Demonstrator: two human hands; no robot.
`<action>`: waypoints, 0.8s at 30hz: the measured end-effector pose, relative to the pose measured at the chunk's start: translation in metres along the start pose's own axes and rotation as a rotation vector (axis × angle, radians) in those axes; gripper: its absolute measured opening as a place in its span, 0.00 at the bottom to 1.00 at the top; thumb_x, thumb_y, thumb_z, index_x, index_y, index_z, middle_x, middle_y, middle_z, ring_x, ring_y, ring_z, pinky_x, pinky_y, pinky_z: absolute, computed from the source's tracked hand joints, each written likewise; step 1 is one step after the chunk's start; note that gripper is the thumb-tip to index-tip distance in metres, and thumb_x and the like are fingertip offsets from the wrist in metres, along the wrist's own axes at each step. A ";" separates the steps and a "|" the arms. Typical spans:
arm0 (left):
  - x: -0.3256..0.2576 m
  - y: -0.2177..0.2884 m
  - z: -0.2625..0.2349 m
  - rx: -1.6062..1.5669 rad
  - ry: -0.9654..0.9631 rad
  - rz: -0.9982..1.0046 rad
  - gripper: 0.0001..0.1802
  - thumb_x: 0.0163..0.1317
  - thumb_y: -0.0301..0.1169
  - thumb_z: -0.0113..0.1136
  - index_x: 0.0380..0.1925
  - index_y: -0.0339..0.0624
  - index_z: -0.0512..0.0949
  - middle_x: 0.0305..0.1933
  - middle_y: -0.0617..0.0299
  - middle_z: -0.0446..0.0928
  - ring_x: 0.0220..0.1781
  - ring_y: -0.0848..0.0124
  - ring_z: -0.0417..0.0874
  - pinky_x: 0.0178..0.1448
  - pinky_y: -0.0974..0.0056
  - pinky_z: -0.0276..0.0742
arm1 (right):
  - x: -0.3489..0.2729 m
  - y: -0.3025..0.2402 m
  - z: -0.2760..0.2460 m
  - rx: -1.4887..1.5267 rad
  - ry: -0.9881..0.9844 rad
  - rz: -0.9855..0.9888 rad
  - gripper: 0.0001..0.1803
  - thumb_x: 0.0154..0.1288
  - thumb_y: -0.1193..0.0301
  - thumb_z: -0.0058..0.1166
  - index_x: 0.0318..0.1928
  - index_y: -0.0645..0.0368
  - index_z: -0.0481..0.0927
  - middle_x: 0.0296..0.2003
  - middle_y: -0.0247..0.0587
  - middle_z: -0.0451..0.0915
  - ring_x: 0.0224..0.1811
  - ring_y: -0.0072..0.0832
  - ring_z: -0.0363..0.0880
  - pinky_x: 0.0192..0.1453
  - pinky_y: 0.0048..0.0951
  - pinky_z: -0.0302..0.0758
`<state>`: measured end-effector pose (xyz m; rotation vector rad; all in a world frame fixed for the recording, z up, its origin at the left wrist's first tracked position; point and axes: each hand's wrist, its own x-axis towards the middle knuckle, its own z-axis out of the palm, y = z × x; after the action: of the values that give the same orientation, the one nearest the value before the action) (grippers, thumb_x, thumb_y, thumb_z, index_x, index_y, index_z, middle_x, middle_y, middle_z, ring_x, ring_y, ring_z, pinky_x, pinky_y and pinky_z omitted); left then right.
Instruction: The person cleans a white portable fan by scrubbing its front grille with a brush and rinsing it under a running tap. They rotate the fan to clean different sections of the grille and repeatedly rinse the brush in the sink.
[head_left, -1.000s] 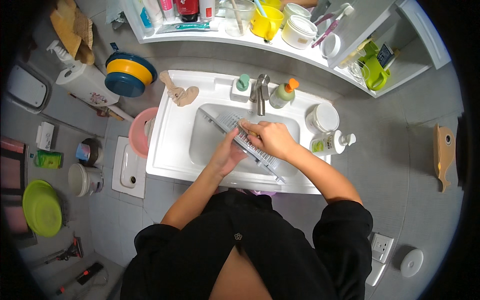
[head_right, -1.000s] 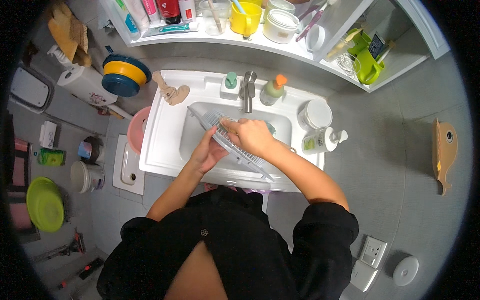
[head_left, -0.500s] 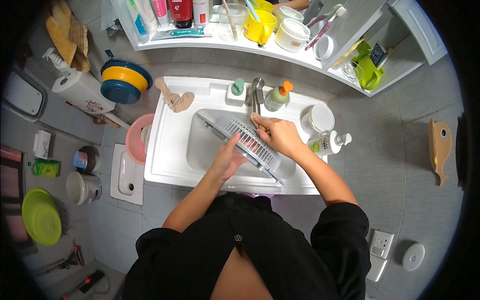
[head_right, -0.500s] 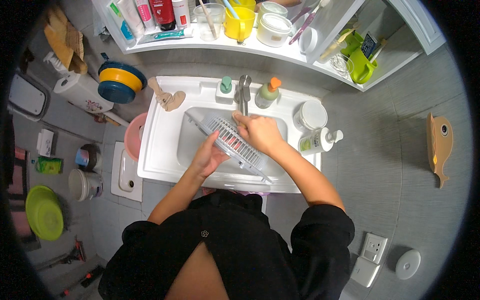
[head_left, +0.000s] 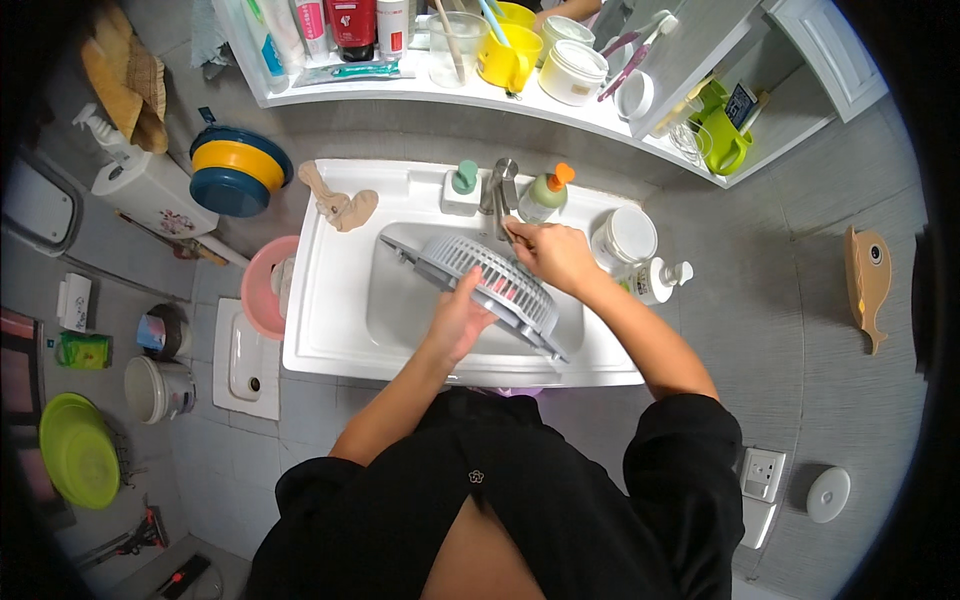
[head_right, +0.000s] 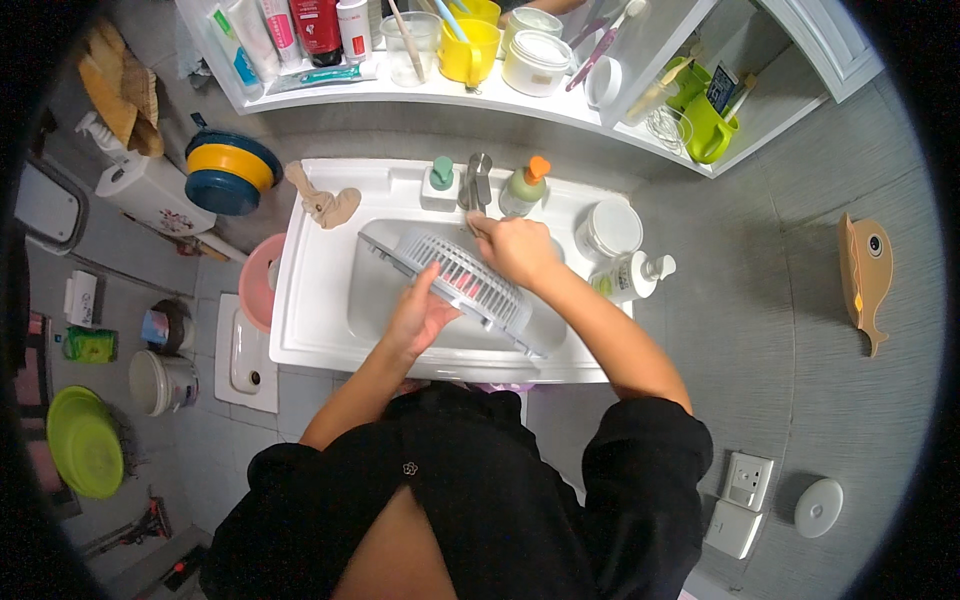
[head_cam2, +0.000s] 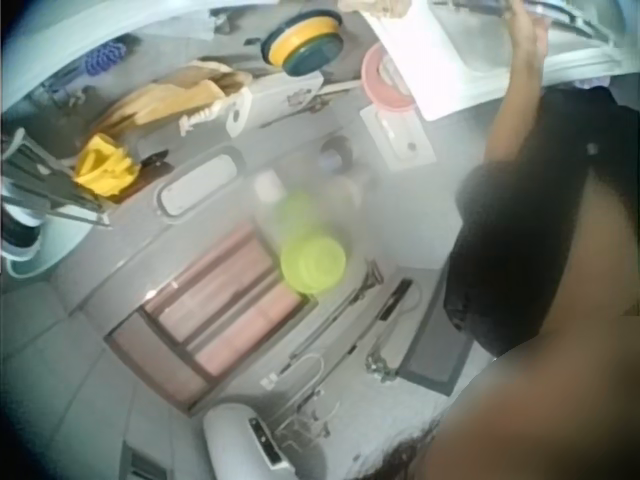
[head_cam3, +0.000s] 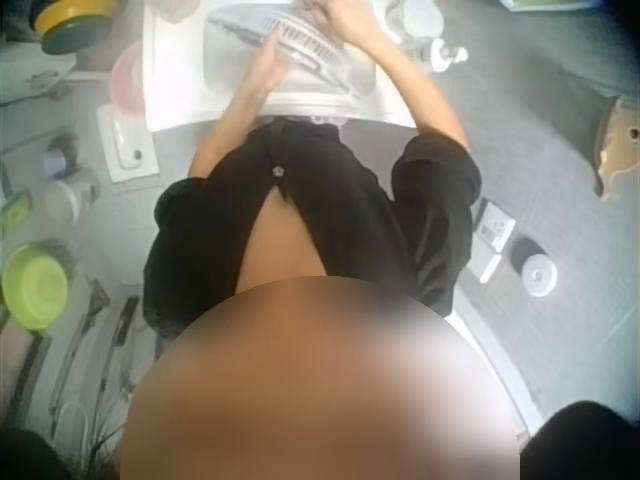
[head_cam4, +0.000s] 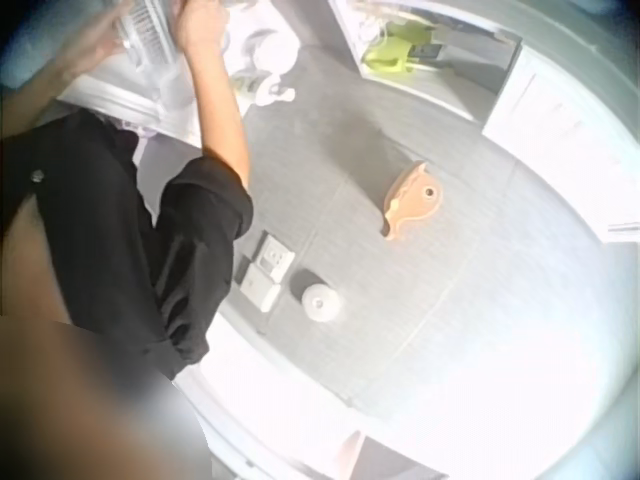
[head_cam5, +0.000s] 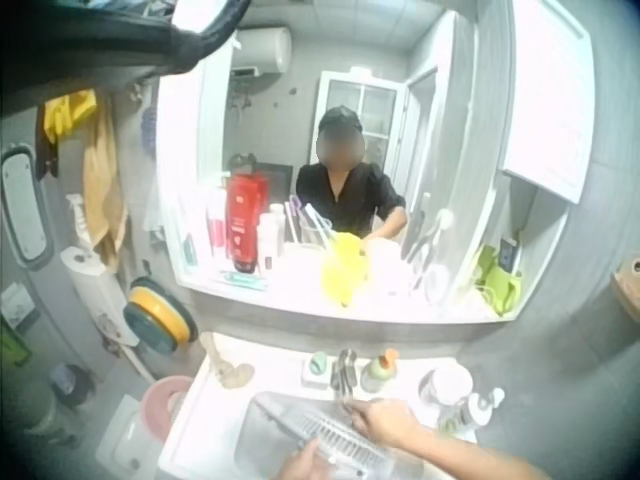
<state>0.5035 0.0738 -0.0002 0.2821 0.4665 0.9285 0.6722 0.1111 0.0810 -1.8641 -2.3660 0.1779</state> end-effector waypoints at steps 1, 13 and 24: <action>-0.004 -0.003 0.003 0.001 -0.008 -0.006 0.19 0.66 0.37 0.48 0.52 0.37 0.66 0.49 0.56 0.73 0.51 0.65 0.76 0.57 0.54 0.72 | -0.001 0.002 -0.002 0.050 -0.031 0.007 0.18 0.58 0.64 0.49 0.50 0.46 0.78 0.25 0.39 0.81 0.26 0.40 0.80 0.31 0.37 0.76; -0.013 -0.027 -0.006 0.137 0.043 0.011 0.17 0.68 0.36 0.45 0.51 0.36 0.66 0.48 0.56 0.74 0.51 0.65 0.76 0.58 0.52 0.72 | -0.005 -0.009 -0.001 0.010 -0.124 -0.141 0.18 0.57 0.64 0.50 0.49 0.48 0.77 0.23 0.40 0.80 0.27 0.38 0.79 0.31 0.37 0.75; -0.013 -0.037 -0.013 0.198 0.030 -0.014 0.16 0.64 0.34 0.54 0.49 0.38 0.69 0.45 0.62 0.73 0.47 0.73 0.76 0.51 0.64 0.75 | -0.006 -0.001 0.006 0.052 -0.069 -0.173 0.18 0.56 0.65 0.54 0.48 0.48 0.79 0.27 0.41 0.80 0.28 0.37 0.79 0.32 0.36 0.75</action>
<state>0.5160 0.0425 -0.0237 0.4441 0.5888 0.8754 0.6719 0.1055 0.0754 -1.6468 -2.5270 0.2876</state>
